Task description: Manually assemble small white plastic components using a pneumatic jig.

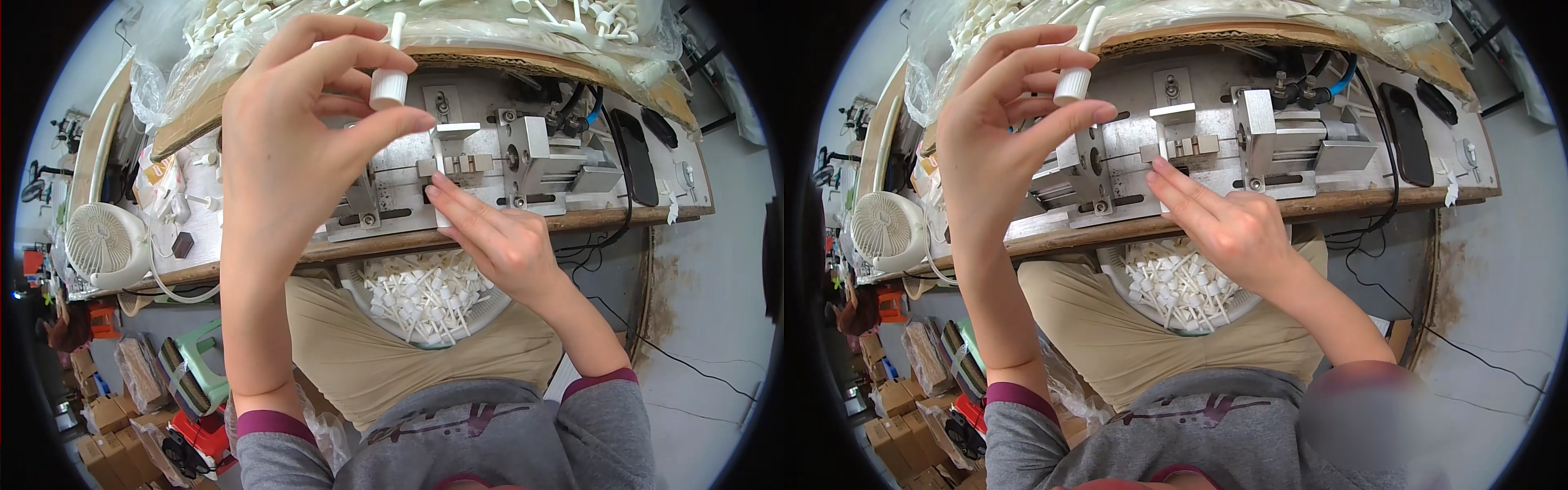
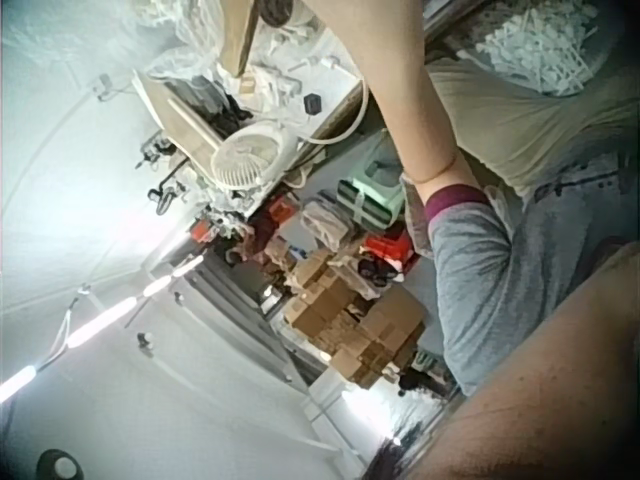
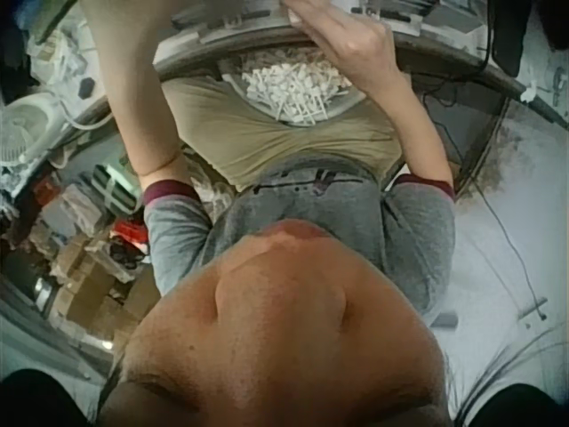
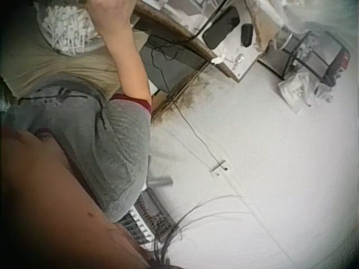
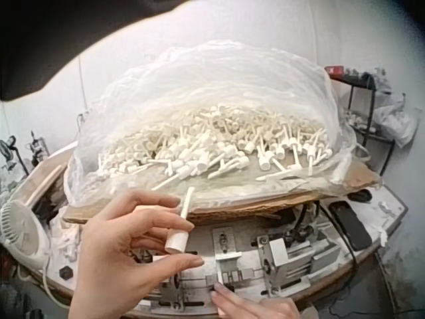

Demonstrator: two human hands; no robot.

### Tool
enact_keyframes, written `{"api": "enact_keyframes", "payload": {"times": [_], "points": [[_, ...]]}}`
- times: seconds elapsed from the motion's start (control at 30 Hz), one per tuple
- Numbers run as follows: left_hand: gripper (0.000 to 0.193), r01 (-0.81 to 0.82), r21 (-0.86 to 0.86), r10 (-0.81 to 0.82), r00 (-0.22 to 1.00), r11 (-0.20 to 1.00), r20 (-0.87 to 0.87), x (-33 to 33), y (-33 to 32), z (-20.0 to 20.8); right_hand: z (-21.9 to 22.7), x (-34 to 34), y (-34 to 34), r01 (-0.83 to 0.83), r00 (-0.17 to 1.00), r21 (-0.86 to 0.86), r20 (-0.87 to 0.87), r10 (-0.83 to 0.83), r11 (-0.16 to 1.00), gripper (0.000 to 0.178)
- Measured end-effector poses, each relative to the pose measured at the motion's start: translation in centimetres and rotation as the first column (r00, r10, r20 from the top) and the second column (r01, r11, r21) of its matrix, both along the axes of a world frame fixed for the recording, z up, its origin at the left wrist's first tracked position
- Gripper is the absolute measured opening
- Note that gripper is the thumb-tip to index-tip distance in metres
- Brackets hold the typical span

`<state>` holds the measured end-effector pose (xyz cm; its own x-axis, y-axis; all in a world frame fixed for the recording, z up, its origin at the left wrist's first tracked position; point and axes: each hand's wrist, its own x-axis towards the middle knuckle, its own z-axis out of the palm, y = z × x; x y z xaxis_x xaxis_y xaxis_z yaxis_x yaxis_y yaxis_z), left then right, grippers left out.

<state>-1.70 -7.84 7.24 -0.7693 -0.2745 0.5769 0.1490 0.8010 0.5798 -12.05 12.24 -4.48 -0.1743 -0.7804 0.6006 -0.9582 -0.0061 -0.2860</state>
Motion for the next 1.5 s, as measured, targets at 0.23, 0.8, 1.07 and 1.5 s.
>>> {"api": "enact_keyframes", "payload": {"times": [0.23, 0.8, 1.07, 1.5], "points": [[0.037, -0.009, 0.068, 0.011, 0.999, 0.998, -0.038, 1.4, 1.5, -0.7, 1.4, 0.3, 0.1, 0.016, 0.999, 0.072, -0.043, -0.012, 0.997, 0.033], [0.032, -0.117, -0.208, 0.125, 0.992, 0.971, 0.027, 4.4, 7.5, -7.1, 14.8, -14.7, -10.5, 0.18, 0.982, 0.069, -0.064, -0.176, 0.981, 0.049], [0.027, -0.126, -0.366, 0.197, 0.966, 0.922, 0.166, 2.9, 7.6, -8.4, 14.0, -14.4, -11.7, -0.027, 0.866, 0.059, -0.498, 0.053, 0.998, 0.029], [0.036, -0.112, -0.177, 0.123, 0.991, 0.978, 0.055, 1.9, 7.3, -6.5, 15.9, -10.0, -5.9, 0.056, 0.737, 0.127, 0.664, -0.127, 0.99, 0.027]]}}
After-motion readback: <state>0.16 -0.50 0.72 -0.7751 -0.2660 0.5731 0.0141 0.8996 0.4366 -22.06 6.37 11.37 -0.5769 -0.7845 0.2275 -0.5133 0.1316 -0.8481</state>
